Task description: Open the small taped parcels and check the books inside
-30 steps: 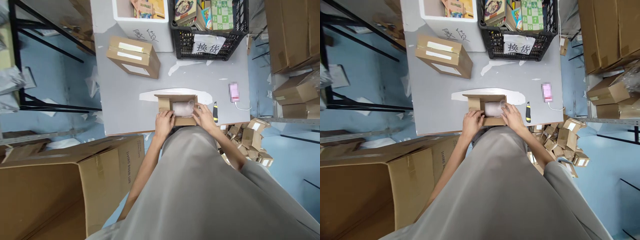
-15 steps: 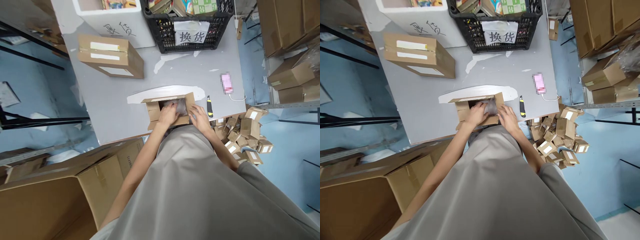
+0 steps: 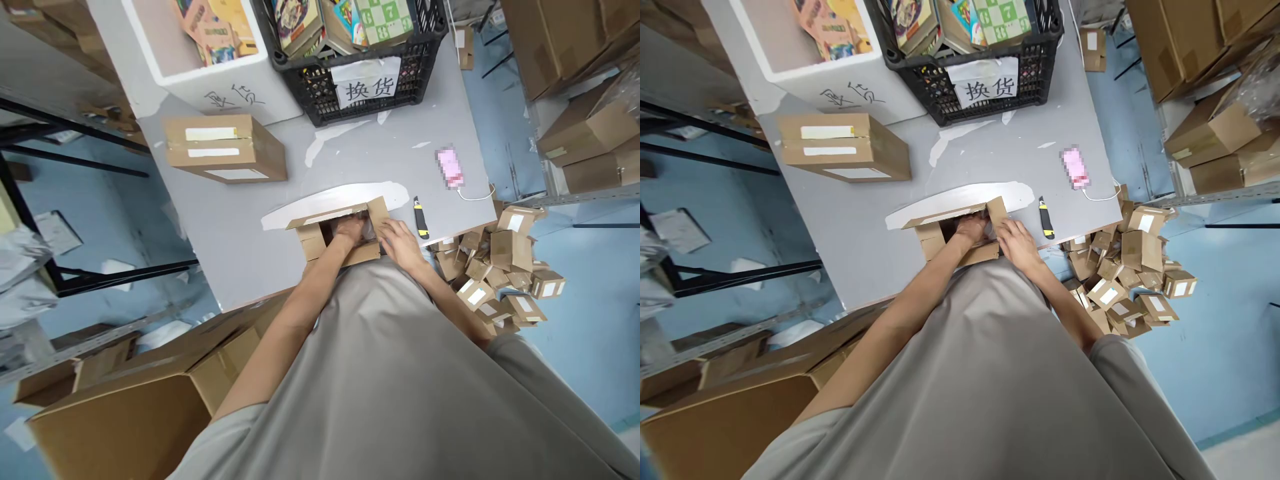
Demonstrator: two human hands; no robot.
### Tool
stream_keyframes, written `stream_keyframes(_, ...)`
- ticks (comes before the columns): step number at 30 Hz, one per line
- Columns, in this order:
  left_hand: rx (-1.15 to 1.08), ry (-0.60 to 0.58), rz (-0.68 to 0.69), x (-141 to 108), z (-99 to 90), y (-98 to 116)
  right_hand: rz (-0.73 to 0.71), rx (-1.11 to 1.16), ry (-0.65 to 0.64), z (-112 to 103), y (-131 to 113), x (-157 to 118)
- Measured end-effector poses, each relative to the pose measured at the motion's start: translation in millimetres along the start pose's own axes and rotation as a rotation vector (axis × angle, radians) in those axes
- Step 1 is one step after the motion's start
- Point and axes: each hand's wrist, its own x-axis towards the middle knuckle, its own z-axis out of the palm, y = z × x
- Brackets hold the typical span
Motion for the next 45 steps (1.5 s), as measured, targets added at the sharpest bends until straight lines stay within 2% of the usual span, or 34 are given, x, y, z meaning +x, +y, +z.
stream_keyframes(5, -0.050, 0.057, -0.004, 4, 11.8, -6, 0.018, -0.004, -0.021, 0, 2, 2)
stream_keyframes(10, -0.104, 0.089, -0.016, -5, 12.9, -13, 0.017, 0.002, -0.028, -1, 6, 2)
stream_keyframes(14, -0.190, 0.199, -0.082, -36, 12.0, -26, 0.012, -0.001, -0.026, -1, 9, 5)
stream_keyframes(20, -0.377, 0.444, -0.304, -91, 23.4, -43, 0.016, -0.065, -0.047, -7, 3, 8)
stream_keyframes(23, -0.461, 0.501, -0.349, -102, 29.7, -40, 0.029, -0.142, -0.077, -11, -7, 15)
stream_keyframes(27, -0.623, 0.596, -0.348, -110, 30.3, -30, -0.083, -0.158, -0.210, -11, -25, 35)
stream_keyframes(31, -0.772, 0.726, -0.323, -124, 21.7, -18, -0.143, -0.104, -0.207, -7, -38, 49)
stream_keyframes(34, -0.946, 0.836, -0.254, -139, 12.8, -10, -0.148, 0.026, -0.111, -7, -41, 50)
stream_keyframes(36, -1.048, 0.917, -0.150, -151, 6.8, -4, -0.128, 0.178, -0.005, -10, -40, 49)
stream_keyframes(38, -1.108, 1.009, -0.010, -163, 1.3, -1, -0.070, 0.376, 0.112, -14, -38, 52)
stream_keyframes(40, -1.128, 1.132, 0.068, -174, -3.1, -2, 0.019, 0.593, 0.216, -21, -35, 56)
stream_keyframes(43, -1.132, 1.276, 0.003, -184, -6.9, -14, 0.117, 0.878, 0.293, -31, -34, 63)
stream_keyframes(45, -1.199, 1.224, -0.004, -186, -7.6, -26, 0.130, 1.017, 0.283, -37, -37, 65)
